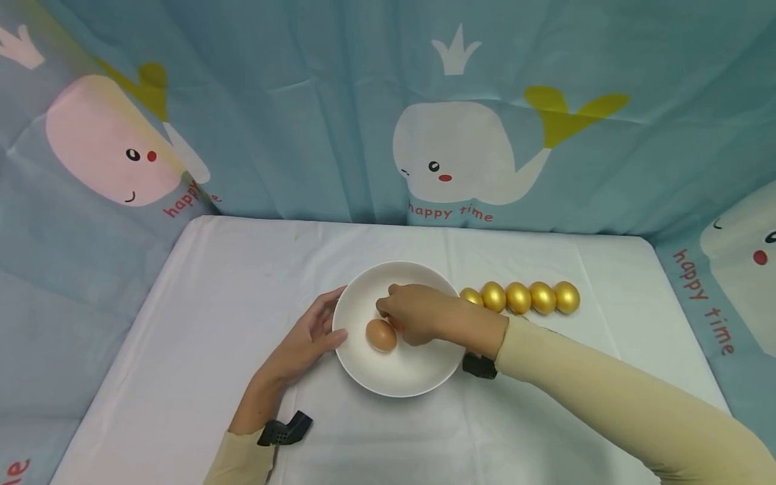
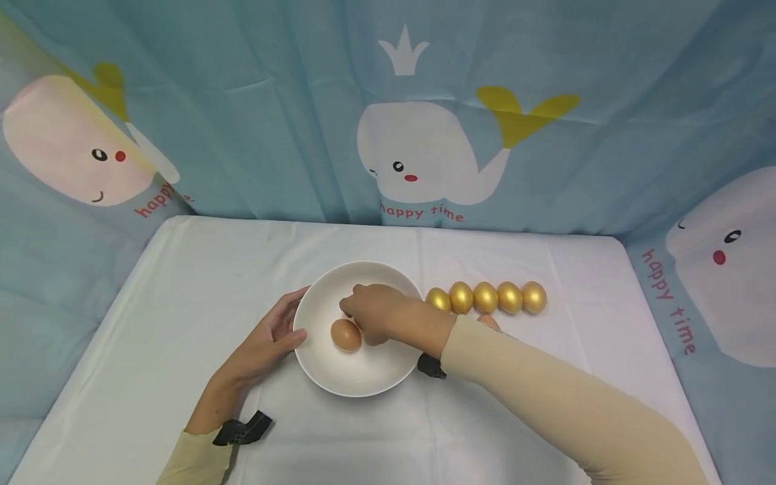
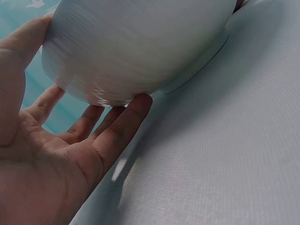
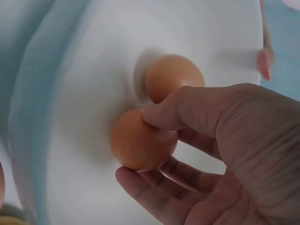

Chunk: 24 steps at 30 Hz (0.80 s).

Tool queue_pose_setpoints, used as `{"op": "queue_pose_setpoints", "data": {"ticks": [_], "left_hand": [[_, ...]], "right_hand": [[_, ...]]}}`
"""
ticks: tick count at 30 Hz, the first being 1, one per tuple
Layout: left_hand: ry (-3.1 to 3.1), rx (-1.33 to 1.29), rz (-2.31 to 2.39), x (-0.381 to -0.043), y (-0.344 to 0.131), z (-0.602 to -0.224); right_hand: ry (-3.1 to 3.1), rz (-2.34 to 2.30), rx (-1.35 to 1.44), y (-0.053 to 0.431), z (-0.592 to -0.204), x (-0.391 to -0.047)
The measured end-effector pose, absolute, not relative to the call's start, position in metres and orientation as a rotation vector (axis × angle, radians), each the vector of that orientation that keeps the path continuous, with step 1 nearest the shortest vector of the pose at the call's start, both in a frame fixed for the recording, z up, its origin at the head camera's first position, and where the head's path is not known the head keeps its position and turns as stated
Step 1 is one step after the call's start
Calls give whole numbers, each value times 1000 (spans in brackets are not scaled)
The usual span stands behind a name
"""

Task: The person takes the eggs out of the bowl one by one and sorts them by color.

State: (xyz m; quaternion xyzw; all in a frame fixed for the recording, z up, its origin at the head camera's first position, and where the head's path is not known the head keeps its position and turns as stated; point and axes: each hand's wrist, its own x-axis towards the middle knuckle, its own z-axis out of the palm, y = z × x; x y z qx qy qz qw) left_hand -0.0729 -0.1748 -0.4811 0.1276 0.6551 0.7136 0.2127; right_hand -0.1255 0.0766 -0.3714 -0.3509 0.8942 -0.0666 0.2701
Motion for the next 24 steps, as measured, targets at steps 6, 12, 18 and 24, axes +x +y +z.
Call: {"op": "queue_pose_setpoints", "data": {"ticks": [6, 12, 18, 24], "left_hand": [[1826, 367, 1986, -72, -176, -482], [1837, 366, 1986, -73, -176, -484], [1853, 366, 1977, -73, -175, -483], [1854, 374, 1980, -73, -174, -485]], "right_hand": [[2399, -221, -948, 83, -372, -127], [2407, -306, -964, 93, -361, -125], [2455, -417, -1022, 106, -357, -118], [2515, -548, -980, 124, -358, -110]]}}
